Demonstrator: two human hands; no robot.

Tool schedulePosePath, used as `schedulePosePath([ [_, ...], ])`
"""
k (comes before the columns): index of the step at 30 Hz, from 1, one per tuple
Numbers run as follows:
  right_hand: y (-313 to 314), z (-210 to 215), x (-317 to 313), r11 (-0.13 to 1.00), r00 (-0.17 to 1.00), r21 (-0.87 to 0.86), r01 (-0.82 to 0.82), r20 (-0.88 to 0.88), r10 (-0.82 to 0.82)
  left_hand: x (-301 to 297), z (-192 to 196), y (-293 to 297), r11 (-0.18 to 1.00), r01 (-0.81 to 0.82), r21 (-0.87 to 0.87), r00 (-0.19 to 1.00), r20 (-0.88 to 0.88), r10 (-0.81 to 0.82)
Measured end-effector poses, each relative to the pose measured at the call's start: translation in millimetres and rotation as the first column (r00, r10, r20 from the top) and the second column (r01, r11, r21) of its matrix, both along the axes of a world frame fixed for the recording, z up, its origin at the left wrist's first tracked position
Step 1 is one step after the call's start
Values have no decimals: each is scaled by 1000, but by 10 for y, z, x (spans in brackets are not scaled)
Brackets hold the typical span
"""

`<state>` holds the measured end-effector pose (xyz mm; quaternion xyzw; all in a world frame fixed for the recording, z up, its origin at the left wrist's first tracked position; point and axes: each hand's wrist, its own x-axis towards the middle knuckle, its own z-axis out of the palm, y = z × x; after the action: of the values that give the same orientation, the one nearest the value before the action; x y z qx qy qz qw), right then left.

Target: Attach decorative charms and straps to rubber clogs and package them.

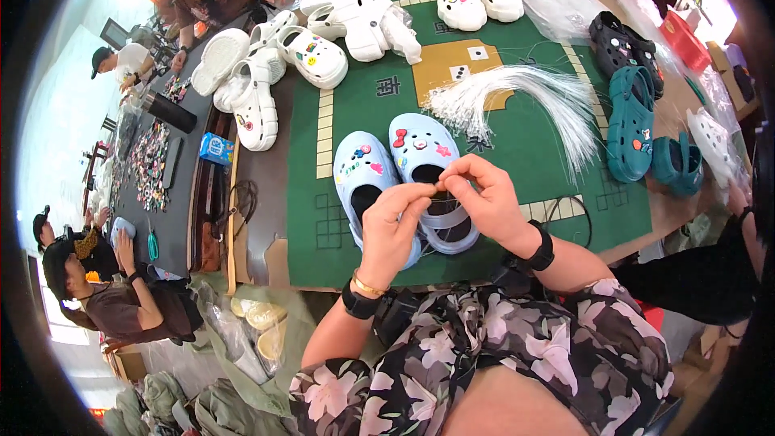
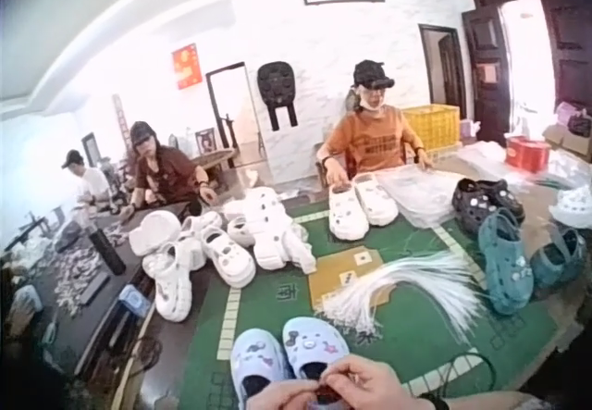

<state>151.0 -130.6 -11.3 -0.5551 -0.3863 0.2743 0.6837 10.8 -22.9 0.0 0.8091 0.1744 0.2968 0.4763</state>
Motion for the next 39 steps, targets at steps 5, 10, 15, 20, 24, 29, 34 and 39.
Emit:
schedulePosePath([
  [5, -21, 66, -46, 998, 937, -43, 49, 347, -31, -90, -13, 81, 986, -43, -161, 999, 3, 44],
  [10, 28, 17, -112, 998, 895, 8, 66, 442, -63, -115, -96, 37, 862, 45, -505, 988, 153, 38],
  [15, 34, 37, -116, 996, 865, -3, 90, 495, -77, -149, -91, 50, 820, 34, -571, 987, 146, 61],
  [20, 43, 34, -96, 993, 805, 32, 112, 583, -109, -165, -128, 76, 849, 28, -528, 990, 130, 49],
  [24, 60, -1, -93, 992, 776, 47, 118, 618, -121, -147, -101, 86, 898, -47, -437, 985, 128, 114],
  [29, 70, -5, -93, 992, 772, 51, 116, 624, -122, -157, -168, 107, 923, -45, -383, 989, 113, 95],
  [34, 76, -9, -95, 991, 767, 44, 123, 629, -123, -148, -171, 99, 881, -30, -471, 985, 135, 106],
  [39, 78, -41, -80, 991, 749, 64, 120, 649, -133, -144, -177, 93, 876, -27, -481, 983, 146, 111],
])
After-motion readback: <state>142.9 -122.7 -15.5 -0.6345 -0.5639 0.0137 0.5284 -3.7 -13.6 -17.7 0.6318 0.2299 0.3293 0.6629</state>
